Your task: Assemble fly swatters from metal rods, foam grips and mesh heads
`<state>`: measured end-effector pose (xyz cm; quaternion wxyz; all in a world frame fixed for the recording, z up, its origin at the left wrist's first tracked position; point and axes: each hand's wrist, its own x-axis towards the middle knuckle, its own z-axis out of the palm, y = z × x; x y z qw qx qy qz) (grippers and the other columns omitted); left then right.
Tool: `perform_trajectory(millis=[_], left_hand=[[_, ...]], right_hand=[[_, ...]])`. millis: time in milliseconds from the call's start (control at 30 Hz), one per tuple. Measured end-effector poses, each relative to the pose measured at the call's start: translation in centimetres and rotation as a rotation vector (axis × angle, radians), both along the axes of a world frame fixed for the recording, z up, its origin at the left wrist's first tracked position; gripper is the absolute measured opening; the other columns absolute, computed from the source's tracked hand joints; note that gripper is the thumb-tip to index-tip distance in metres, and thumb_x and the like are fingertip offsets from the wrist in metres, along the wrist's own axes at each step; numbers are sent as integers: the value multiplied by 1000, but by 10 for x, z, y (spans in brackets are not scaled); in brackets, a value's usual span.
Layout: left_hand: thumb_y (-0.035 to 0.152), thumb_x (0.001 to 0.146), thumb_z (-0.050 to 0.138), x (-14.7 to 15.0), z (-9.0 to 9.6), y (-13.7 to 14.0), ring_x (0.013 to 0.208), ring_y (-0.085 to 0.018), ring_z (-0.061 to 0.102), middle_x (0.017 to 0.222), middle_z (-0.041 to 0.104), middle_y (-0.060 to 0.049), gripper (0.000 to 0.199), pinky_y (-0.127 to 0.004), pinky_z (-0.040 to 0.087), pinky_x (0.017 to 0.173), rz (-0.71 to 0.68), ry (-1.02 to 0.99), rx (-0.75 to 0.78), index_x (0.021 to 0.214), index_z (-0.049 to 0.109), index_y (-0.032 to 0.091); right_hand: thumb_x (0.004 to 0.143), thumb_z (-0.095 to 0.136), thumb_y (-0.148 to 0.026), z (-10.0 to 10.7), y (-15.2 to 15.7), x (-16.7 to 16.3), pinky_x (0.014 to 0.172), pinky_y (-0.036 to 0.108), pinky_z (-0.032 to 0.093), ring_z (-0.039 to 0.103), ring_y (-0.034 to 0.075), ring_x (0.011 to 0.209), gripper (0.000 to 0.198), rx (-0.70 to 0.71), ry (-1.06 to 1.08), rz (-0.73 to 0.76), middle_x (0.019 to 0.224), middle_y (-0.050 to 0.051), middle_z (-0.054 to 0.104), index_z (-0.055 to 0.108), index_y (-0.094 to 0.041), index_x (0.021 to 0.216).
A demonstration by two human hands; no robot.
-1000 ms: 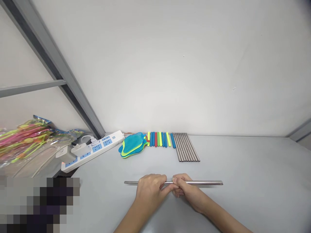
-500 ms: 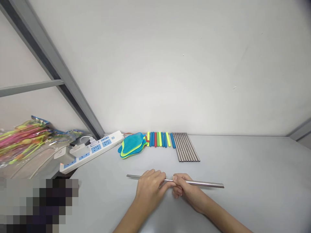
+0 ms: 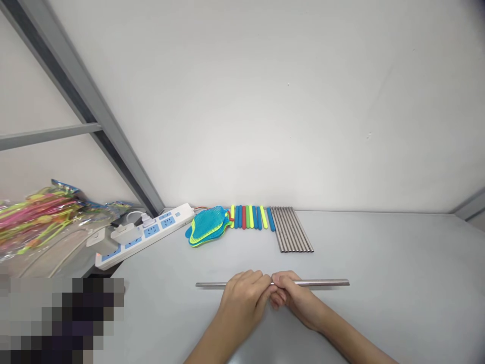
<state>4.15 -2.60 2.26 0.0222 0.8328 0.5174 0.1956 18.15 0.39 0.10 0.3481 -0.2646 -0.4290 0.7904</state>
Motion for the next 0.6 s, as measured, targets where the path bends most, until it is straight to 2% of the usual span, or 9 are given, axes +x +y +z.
perform_trajectory(millis=[167, 400, 600], left_hand=[[27, 83, 35, -2, -2, 0, 52, -10, 47, 56, 53, 4, 24, -23, 25, 48, 30, 22, -27, 62, 45, 20], [40, 78, 40, -3, -1, 8, 46, -9, 46, 49, 54, 4, 34, -23, 21, 46, 192, 41, -68, 52, 42, 18], [49, 76, 38, -4, -1, 10, 45, -10, 46, 46, 52, 3, 42, -23, 18, 45, 234, 68, -95, 49, 43, 17]], right_hand=[[77, 37, -22, -3, 1, 0, 53, 26, 32, 36, 10, 48, 32, 53, -67, 5, 45, -3, 34, 35, -17, 45], [73, 44, -24, 1, 2, -1, 51, 25, 33, 33, 8, 45, 25, -32, -69, -66, 45, -5, 30, 40, -17, 50], [73, 45, -27, -1, 5, 1, 53, 27, 34, 39, 9, 46, 22, -76, -78, -57, 45, -5, 35, 42, -16, 54]])
